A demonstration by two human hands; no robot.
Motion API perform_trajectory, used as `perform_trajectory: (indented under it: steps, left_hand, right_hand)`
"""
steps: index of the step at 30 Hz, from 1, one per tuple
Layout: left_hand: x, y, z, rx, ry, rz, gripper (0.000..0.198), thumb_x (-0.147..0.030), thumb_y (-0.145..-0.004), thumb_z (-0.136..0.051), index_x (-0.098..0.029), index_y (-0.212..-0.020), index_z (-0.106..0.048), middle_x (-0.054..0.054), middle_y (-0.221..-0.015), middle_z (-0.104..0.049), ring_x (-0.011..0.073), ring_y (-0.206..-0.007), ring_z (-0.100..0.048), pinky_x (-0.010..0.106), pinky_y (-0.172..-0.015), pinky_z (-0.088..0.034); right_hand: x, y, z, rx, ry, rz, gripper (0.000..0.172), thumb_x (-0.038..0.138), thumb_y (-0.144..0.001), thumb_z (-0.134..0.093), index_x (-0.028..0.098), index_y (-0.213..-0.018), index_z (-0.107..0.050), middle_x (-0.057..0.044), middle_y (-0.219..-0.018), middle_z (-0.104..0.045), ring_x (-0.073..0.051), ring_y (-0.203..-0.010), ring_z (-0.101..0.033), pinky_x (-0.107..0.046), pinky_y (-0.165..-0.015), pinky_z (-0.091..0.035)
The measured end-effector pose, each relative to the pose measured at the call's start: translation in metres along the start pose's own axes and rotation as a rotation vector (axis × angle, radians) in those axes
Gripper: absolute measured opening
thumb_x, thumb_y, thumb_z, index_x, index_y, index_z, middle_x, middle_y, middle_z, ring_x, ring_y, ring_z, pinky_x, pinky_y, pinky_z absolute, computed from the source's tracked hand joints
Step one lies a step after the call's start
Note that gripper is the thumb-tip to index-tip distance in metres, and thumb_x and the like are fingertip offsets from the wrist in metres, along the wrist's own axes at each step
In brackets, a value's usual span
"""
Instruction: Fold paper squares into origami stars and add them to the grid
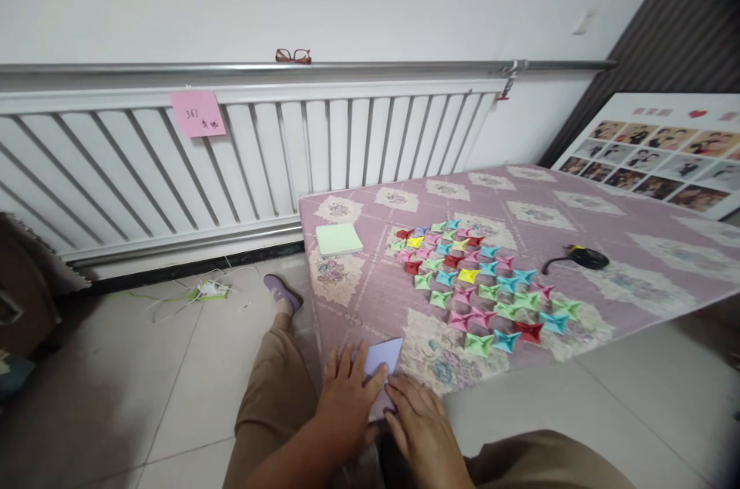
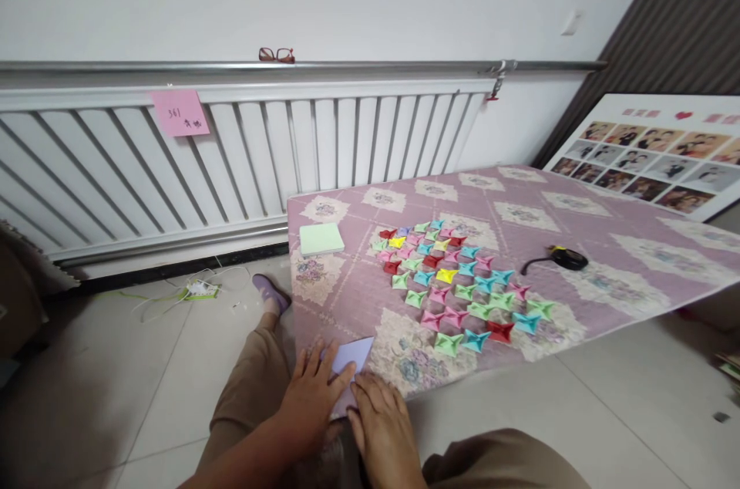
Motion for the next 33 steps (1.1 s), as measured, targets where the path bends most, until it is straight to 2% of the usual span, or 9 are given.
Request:
perform_trajectory:
  steps: [3, 5, 8, 11, 17, 23, 29, 33]
  left_hand:
    - [-0.001, 0.000, 0.000, 0.032, 0.005, 0.013, 0.092, -0.053, -0.070, -0.068, -0.034, -0.146, -0.021, 0.013, -0.156, -0.003, 0.0446, -0.139, -0.003, 0.066, -0.105, -0.006]
    - [0.000, -0.001, 0.000, 0.045, 0.018, 0.013, 0.092, -0.053, -0.070, -0.068, -0.034, -0.147, -0.020, 0.012, -0.156, 0.001, 0.0438, -0.139, 0.000, 0.065, -0.106, -0.003]
    - [0.001, -0.001, -0.002, 0.048, 0.034, 0.008, 0.093, -0.052, -0.070, -0.068, -0.033, -0.147, -0.020, 0.011, -0.157, 0.005, 0.0426, -0.139, 0.002, 0.063, -0.107, 0.000]
    - [0.001, -0.002, -0.004, 0.036, 0.041, 0.013, 0.098, -0.052, -0.067, -0.070, -0.030, -0.147, -0.018, 0.012, -0.156, 0.004, 0.0423, -0.139, 0.003, 0.064, -0.107, 0.002]
    - [0.003, -0.004, -0.010, 0.004, 0.068, 0.000, 0.096, -0.053, -0.067, -0.071, -0.035, -0.146, -0.020, 0.012, -0.156, 0.007, 0.0420, -0.139, 0.006, 0.064, -0.105, 0.003]
    - [0.006, -0.003, -0.012, -0.014, 0.093, -0.038, 0.097, -0.054, -0.067, -0.070, -0.036, -0.146, -0.019, 0.013, -0.156, 0.007, 0.0422, -0.139, 0.007, 0.064, -0.105, 0.003]
    - [0.008, 0.000, -0.013, -0.076, 0.098, -0.080, 0.092, -0.052, -0.069, -0.070, -0.034, -0.146, -0.023, 0.011, -0.156, 0.007, 0.0406, -0.140, 0.005, 0.064, -0.106, 0.003]
    - [0.009, 0.001, -0.013, -0.075, 0.101, -0.106, 0.092, -0.052, -0.068, -0.070, -0.033, -0.145, -0.025, 0.011, -0.157, 0.003, 0.0407, -0.140, 0.003, 0.063, -0.106, 0.004]
  right_hand:
    - [-0.006, -0.021, 0.004, 0.075, -0.161, -0.124, 0.025, 0.020, -0.088, -0.047, 0.023, -0.108, -0.061, -0.007, -0.105, -0.067, -0.021, -0.096, -0.062, -0.036, -0.084, -0.046]
    - [-0.009, -0.041, 0.005, 0.108, -0.169, -0.178, 0.025, 0.021, -0.088, -0.046, 0.019, -0.108, -0.061, -0.010, -0.107, -0.065, -0.023, -0.099, -0.059, -0.038, -0.087, -0.044]
    - [-0.012, -0.068, 0.004, 0.292, -0.108, -0.254, 0.027, 0.021, -0.087, -0.049, 0.020, -0.112, -0.060, -0.010, -0.111, -0.063, -0.025, -0.104, -0.055, -0.037, -0.090, -0.040]
    - [-0.014, -0.088, 0.002, 0.374, -0.081, -0.237, 0.029, 0.022, -0.082, -0.056, 0.023, -0.110, -0.061, -0.008, -0.111, -0.062, -0.025, -0.106, -0.054, -0.036, -0.088, -0.037]
    - [-0.021, -0.113, 0.002, 0.511, -0.046, -0.194, 0.021, 0.026, -0.069, -0.068, 0.023, -0.089, -0.062, -0.005, -0.102, -0.062, -0.026, -0.102, -0.052, -0.036, -0.080, -0.031]
    - [-0.021, -0.125, 0.004, 0.619, -0.031, -0.206, 0.018, 0.027, -0.065, -0.071, 0.022, -0.079, -0.061, -0.003, -0.095, -0.064, -0.024, -0.098, -0.053, -0.033, -0.076, -0.029]
    - [-0.020, -0.119, 0.005, 0.623, -0.007, -0.245, 0.019, 0.027, -0.065, -0.070, 0.022, -0.080, -0.060, -0.004, -0.100, -0.063, -0.025, -0.101, -0.051, -0.033, -0.076, -0.029]
    - [-0.017, -0.116, 0.006, 0.613, 0.001, -0.294, 0.019, 0.026, -0.065, -0.069, 0.022, -0.081, -0.060, -0.005, -0.099, -0.065, -0.026, -0.101, -0.053, -0.034, -0.078, -0.030]
Point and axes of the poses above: each hand's wrist, its own y-axis away from the middle knuckle, its own z-axis out of the back of the hand, x = y × z, the point moved 1 cm from there along -y, towards the middle knuckle
